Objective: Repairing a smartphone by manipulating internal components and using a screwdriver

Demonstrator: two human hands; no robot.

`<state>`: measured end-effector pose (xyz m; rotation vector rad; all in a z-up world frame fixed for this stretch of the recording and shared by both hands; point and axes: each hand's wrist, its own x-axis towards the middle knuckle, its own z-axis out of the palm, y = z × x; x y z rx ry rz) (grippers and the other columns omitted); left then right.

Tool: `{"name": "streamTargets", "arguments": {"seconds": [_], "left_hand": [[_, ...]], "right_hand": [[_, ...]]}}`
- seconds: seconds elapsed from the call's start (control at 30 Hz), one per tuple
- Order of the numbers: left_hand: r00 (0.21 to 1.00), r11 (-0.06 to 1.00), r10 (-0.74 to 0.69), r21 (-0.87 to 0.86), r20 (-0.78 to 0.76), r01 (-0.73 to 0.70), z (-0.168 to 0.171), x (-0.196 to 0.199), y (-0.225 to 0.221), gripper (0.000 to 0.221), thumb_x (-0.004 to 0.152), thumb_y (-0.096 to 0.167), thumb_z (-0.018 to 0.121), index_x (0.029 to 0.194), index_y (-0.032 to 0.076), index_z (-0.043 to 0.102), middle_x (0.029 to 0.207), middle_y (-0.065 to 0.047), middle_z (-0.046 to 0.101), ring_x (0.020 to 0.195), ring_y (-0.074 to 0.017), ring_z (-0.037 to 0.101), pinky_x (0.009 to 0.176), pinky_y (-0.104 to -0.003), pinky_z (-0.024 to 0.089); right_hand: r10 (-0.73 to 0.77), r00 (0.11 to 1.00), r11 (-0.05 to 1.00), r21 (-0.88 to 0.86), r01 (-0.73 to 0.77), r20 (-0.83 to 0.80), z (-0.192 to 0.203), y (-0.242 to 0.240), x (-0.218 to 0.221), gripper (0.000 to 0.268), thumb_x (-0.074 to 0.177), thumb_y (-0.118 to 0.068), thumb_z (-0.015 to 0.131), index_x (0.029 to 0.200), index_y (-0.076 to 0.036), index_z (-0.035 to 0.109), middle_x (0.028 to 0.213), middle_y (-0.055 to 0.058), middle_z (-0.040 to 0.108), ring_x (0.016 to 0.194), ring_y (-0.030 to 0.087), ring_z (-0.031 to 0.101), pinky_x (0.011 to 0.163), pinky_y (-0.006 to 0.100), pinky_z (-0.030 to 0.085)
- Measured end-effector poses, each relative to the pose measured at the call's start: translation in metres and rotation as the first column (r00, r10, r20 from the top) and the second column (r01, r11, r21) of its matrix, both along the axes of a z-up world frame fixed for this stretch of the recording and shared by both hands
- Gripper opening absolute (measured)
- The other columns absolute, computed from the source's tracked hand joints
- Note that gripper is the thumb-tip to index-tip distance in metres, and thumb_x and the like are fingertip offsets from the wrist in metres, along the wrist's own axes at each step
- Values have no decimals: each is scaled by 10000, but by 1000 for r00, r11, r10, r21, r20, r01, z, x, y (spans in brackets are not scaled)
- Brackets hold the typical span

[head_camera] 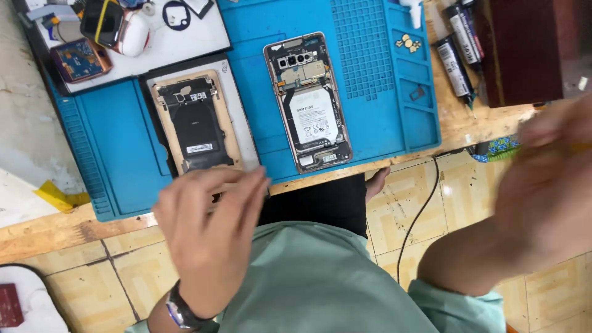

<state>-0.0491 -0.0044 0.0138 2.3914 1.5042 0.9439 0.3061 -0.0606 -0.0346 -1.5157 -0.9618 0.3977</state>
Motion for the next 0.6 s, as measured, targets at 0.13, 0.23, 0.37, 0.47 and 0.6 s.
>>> {"name": "streamTargets", "arguments": {"seconds": [0.13,0.23,0.37,0.47,0.6], "left_hand": [[985,990,-125,42,-118,131,-10,22,-1,121,900,184,736,1006,156,686,979,-53,638,906,-240,599,778,-340,349],[971,988,-144,26,-193,152,-16,30,-1,154,954,197,577,1053,180,694,1062,-29,656,961,-210,611,834,-323,360],[969,986,-158,25,-191,165,-18,35,3,163,956,177,570,1007,173,725,1063,17,681,964,-181,608,828,-295,392],[968,989,-133,30,-212,143,-20,35,2,171,960,186,559,1008,204,722,1062,53,686,952,-169,607,851,-290,341],[971,992,-122,14,-207,128,-21,36,3,187,959,194,544,1006,223,723,1051,59,688,953,-163,599,841,-297,317]], "right_hand": [[171,977,970,198,-143,-130,-1,13,-147,209,1035,-302,384,900,-148,339,592,62,332,519,192,373,502,306,368],[240,969,942,225,-248,61,-27,2,-160,231,975,-289,475,914,-70,436,622,111,470,488,195,495,480,290,432],[373,873,922,-24,-386,315,-7,1,-160,344,958,-242,395,889,49,566,774,195,634,685,279,670,661,349,590],[446,863,893,-180,-413,237,12,-3,-161,231,892,-137,478,974,69,543,910,258,616,795,334,670,741,346,571],[425,842,905,-147,-399,332,3,3,-160,190,867,-87,519,944,84,548,871,272,613,738,305,676,703,328,575]]}}
